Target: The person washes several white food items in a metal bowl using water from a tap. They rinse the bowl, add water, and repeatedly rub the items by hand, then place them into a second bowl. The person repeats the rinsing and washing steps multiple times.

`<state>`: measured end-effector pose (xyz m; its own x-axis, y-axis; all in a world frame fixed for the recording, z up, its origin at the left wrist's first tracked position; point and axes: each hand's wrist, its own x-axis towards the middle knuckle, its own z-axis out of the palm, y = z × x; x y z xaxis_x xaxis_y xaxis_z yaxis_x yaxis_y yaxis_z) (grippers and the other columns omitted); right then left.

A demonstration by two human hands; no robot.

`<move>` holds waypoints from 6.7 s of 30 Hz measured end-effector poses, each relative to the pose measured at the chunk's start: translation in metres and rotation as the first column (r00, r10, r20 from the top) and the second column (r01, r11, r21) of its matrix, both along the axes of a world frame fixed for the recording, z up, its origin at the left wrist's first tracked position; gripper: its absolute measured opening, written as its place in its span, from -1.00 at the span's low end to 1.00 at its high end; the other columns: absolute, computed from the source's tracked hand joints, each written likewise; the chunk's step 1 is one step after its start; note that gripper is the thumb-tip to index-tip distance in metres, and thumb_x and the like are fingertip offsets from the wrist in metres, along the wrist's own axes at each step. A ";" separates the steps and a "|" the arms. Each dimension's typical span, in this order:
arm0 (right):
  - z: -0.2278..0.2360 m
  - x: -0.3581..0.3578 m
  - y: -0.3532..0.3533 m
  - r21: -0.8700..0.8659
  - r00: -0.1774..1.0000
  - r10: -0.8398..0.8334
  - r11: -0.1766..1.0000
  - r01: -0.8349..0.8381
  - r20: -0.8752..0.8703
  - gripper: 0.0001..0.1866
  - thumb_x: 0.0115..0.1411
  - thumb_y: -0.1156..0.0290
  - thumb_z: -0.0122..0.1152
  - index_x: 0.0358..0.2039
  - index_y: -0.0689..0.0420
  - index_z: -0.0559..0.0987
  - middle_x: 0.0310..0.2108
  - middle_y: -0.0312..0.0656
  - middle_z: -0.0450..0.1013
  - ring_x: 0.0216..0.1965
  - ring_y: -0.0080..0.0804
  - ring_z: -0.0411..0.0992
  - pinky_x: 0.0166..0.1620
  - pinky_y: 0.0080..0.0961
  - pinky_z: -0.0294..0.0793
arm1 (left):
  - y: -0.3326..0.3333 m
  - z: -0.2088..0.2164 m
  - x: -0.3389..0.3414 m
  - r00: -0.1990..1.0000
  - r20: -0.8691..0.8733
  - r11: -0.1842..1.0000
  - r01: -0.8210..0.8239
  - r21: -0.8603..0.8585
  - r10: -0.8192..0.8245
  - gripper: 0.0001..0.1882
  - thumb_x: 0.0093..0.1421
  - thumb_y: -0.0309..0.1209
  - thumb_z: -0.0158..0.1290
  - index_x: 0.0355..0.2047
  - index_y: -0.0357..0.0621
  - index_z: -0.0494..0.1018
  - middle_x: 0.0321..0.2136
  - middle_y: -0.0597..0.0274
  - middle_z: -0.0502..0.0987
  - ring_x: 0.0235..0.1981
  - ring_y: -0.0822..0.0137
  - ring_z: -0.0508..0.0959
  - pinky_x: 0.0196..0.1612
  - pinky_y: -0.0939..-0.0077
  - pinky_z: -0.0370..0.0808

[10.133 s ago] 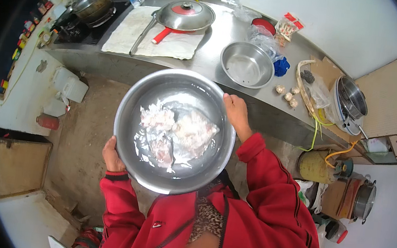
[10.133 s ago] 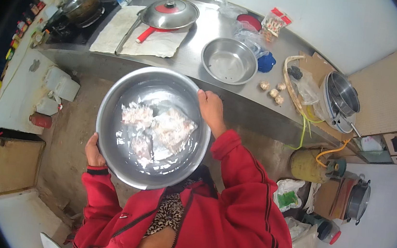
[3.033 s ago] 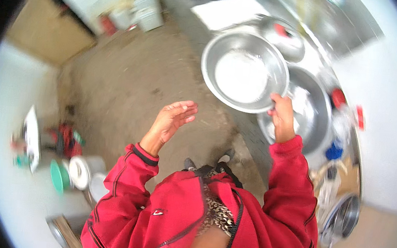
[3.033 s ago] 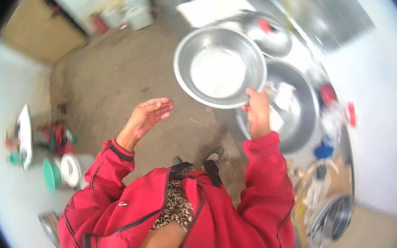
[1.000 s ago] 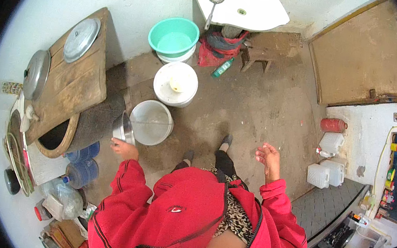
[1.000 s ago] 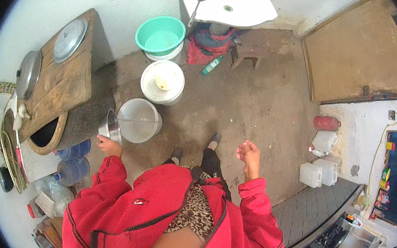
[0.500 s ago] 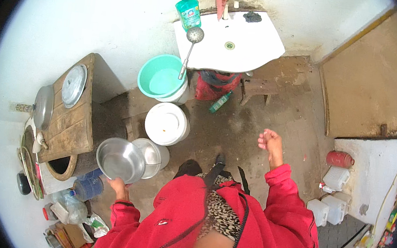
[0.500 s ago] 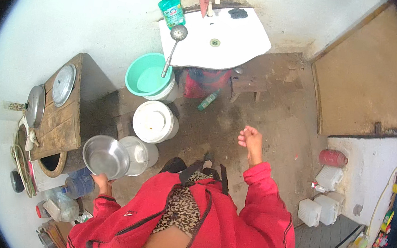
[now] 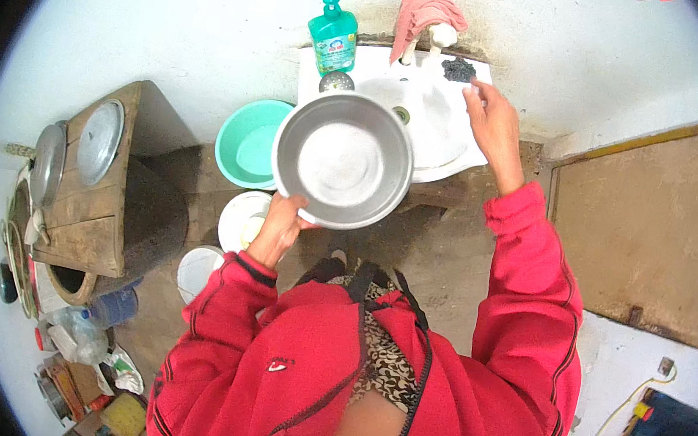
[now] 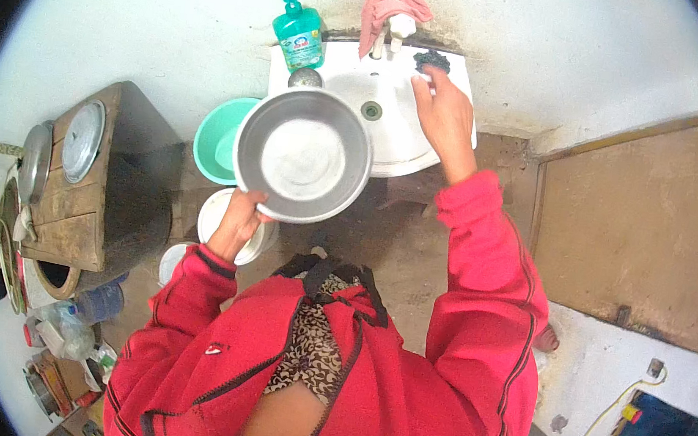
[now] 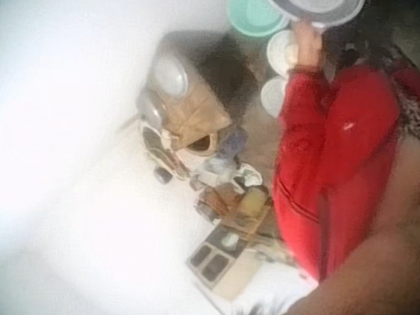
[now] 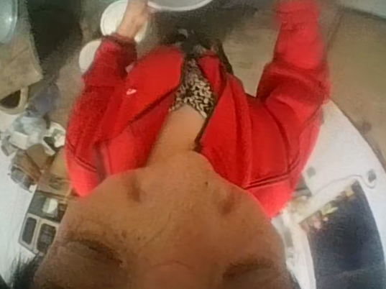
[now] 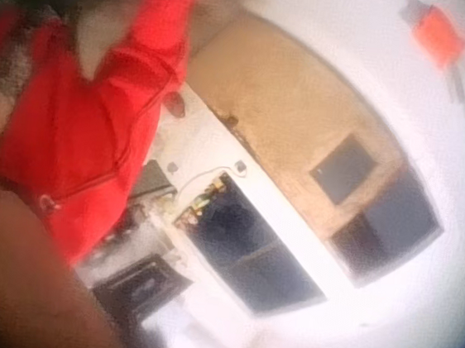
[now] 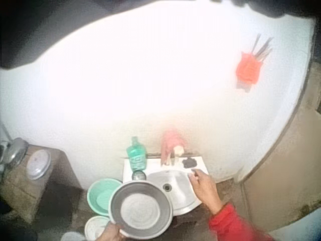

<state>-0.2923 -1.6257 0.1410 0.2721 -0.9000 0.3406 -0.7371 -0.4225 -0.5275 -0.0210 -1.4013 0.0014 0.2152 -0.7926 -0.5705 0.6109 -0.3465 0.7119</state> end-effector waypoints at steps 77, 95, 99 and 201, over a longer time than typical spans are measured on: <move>-0.042 0.005 -0.246 -0.157 0.710 0.696 0.716 -0.680 0.105 -0.64 0.07 0.22 0.32 -0.19 0.17 0.52 -0.35 -0.14 0.50 -0.41 -0.29 0.54 -0.34 -0.41 0.51 | -0.223 -0.063 -0.142 0.984 0.064 0.979 -0.170 0.109 0.164 -0.45 0.09 -0.61 -0.16 0.15 -0.41 0.15 -0.01 -0.12 0.42 -0.13 -0.04 0.56 -0.25 0.07 0.67; -0.252 -0.054 -0.344 0.169 0.936 0.352 0.923 -0.346 -0.004 -0.69 0.07 0.51 0.17 -0.12 0.12 0.51 -0.32 0.01 0.51 -0.23 -0.06 0.50 -0.15 -0.23 0.46 | -0.196 -0.061 -0.149 0.941 0.023 0.935 -0.338 0.105 0.337 -0.57 0.10 -0.64 -0.11 0.03 -0.37 0.27 -0.13 -0.02 0.50 -0.24 0.10 0.61 -0.32 0.08 0.68; -0.178 -0.036 -0.262 0.289 0.842 0.453 0.797 -0.530 0.293 -0.67 0.05 0.51 0.21 -0.12 0.13 0.49 -0.20 -0.02 0.50 -0.18 -0.05 0.50 -0.12 -0.31 0.46 | -0.196 -0.068 -0.151 0.933 0.028 0.926 -0.361 0.111 0.360 -0.61 0.10 -0.63 -0.10 -0.01 -0.42 0.29 -0.18 -0.03 0.51 -0.28 0.08 0.62 -0.34 0.08 0.68; -0.194 0.443 0.617 0.045 -0.904 0.397 -0.912 -0.408 -0.157 -0.57 0.04 0.32 0.18 -0.02 0.01 0.51 -0.05 -0.15 0.43 0.05 -0.14 0.39 0.19 -0.02 0.22 | 0.578 -0.048 0.018 -0.419 0.188 -0.435 -0.899 0.051 0.888 -0.57 0.08 -0.67 -0.11 0.02 -0.41 0.29 -0.16 0.06 0.46 -0.23 0.18 0.55 -0.29 0.25 0.55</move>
